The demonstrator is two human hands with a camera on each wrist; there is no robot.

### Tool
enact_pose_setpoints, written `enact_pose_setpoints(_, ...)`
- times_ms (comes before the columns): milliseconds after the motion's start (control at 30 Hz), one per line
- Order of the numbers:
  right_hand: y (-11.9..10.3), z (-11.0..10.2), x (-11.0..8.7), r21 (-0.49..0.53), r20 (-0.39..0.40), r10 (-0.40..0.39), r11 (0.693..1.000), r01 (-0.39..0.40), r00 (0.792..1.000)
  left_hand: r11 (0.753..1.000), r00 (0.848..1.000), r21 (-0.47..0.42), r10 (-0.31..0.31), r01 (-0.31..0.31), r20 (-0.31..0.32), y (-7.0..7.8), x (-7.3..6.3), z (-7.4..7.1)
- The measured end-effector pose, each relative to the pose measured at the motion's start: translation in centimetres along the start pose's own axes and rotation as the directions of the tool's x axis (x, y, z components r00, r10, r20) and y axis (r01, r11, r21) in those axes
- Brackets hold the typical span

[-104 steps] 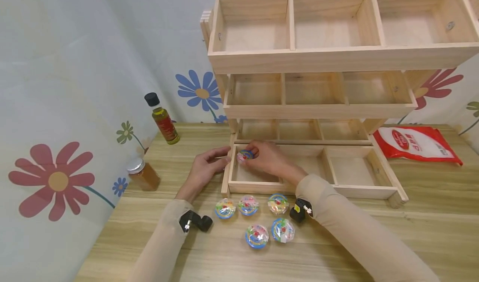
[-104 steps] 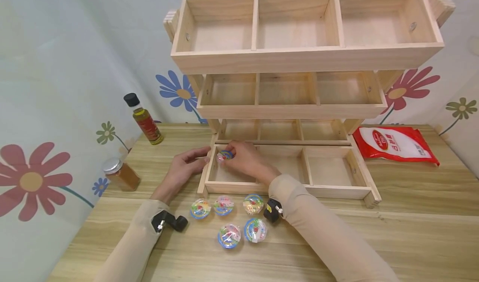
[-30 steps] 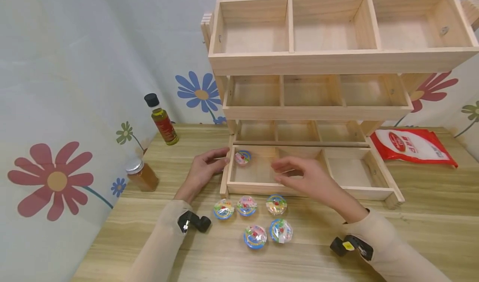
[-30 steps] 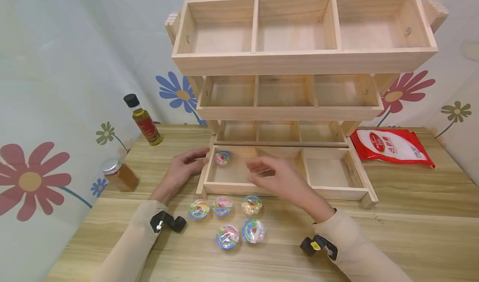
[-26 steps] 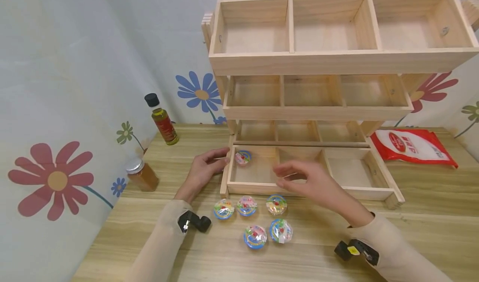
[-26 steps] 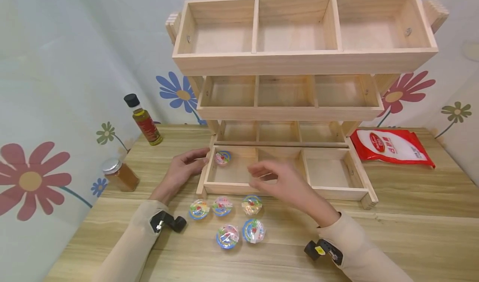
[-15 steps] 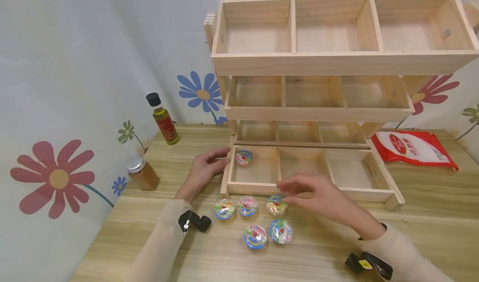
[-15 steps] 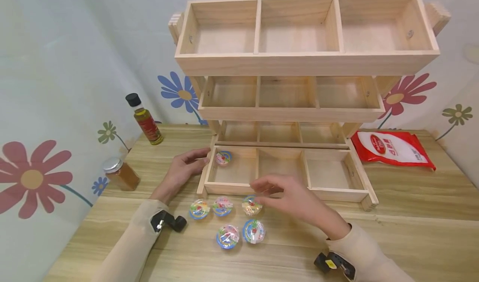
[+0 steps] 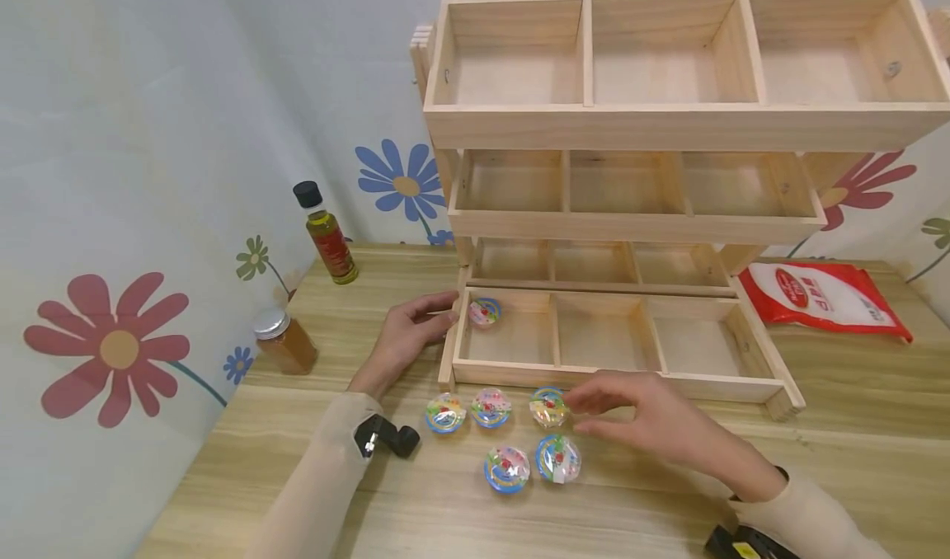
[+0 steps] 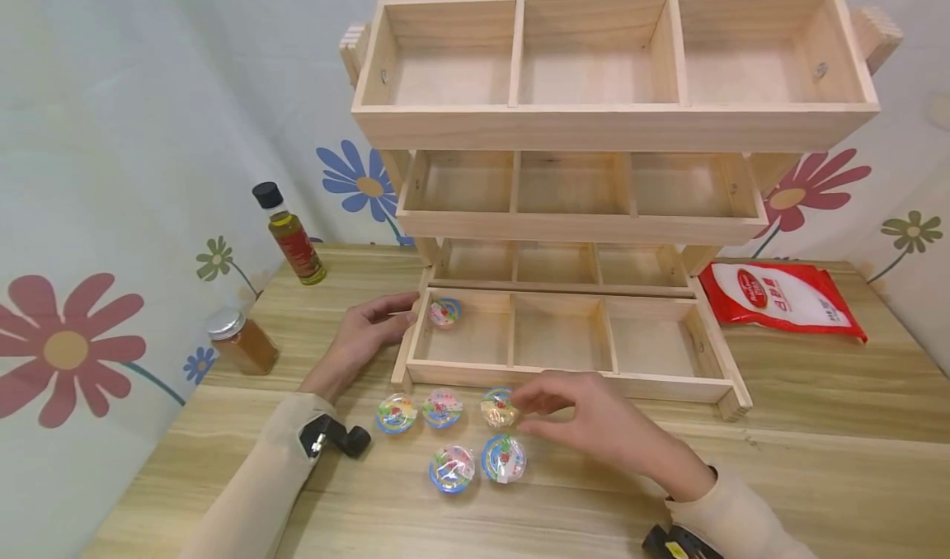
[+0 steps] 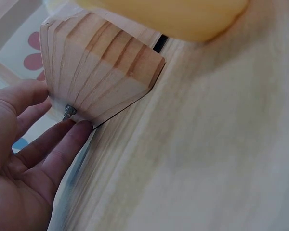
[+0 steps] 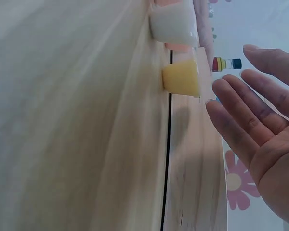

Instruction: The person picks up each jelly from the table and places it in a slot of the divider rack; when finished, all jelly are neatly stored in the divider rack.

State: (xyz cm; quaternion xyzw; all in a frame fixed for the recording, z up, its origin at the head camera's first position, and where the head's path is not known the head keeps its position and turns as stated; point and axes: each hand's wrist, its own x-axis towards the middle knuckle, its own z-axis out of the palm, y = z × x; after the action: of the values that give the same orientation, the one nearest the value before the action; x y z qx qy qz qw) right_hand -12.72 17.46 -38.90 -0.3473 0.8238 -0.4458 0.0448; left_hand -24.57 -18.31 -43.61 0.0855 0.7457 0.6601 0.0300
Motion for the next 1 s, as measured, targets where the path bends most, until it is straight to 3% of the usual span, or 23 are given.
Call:
enact_pose_setpoints(167, 0.1, 0.2, -0.3, -0.004, 0.025, -0.037, 0.999, 0.037, 0.999, 1.000, 1.000, 0.000, -0.004, 0.004, -0.002, 0.0, 0.0, -0.1)
enact_pose_setpoints(467, 0.8, 0.4, -0.6, 0.080, 0.130, -0.059, 0.996, 0.049, 0.990, 1.000, 1.000, 0.017, -0.011, 0.011, 0.003, 0.0, 0.0, 0.0)
enact_pose_setpoints(667, 1.3, 0.9, -0.5, 0.106, 0.158, -0.106, 0.990, 0.090, 0.982, 1.000, 1.000, 0.006, -0.009, 0.009, 0.003, 0.0, -0.1, -0.1)
enact_pose_setpoints(1000, 0.9, 1.4, -0.7, 0.066, 0.192, -0.043, 0.997, 0.031, 0.980, 1.000, 1.000, 0.007, -0.015, 0.015, -0.002, -0.1, 0.0, -0.1)
